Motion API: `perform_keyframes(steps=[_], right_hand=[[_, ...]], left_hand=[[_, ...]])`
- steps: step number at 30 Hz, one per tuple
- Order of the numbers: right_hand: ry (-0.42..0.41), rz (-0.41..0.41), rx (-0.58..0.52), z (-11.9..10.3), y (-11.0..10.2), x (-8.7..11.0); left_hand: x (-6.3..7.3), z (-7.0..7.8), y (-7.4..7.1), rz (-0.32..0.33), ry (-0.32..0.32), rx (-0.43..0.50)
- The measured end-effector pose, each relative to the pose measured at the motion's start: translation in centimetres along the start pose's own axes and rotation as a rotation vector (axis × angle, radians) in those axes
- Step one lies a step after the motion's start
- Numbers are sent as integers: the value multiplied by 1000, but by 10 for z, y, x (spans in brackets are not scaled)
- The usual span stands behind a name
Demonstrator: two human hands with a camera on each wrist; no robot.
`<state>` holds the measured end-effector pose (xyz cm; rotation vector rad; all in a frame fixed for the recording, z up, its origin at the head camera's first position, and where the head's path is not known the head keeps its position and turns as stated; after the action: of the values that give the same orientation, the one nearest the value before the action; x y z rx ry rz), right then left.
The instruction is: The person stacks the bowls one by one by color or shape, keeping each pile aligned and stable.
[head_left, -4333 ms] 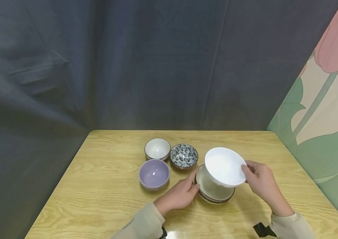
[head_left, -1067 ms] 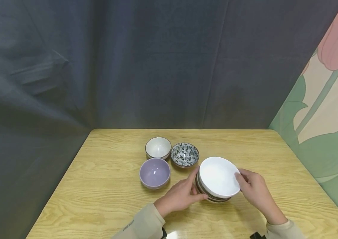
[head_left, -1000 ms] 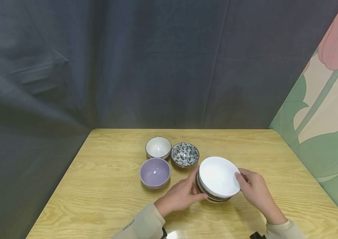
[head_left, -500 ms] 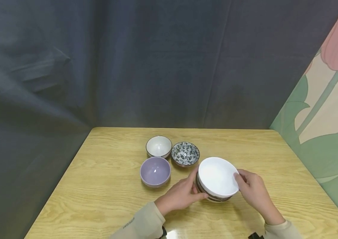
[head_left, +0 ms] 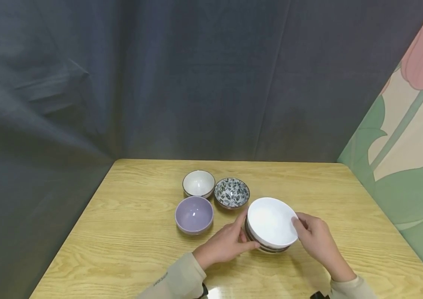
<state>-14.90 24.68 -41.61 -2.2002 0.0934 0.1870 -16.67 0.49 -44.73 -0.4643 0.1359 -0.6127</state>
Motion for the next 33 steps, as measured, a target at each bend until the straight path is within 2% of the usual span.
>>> perform_keyframes(steps=[9,24,29,33], right_hand=[[30,-21,7,1,-1,-1],[28,-24,22,-1,-4,-4],[29,-31,10,-1,-4,-3],[49,-42,-20,0,-4,-3]], left_hand=[[0,-2,1,-8,5,22],[-3,1,1,-9,11,36],[-3,1,1,-15,6,28],[-5,2,1,-18,5,58]])
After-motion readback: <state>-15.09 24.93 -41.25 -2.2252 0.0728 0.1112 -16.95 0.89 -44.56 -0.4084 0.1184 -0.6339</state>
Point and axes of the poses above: each hand's wrist, its own x-axis away from the middle knuckle, its own y-axis out of the palm, z = x × y, the point moved 3 cm from there along -x, towards the middle knuckle, and after that the axes turned 8 degrees about x, right-handed, at the moved point
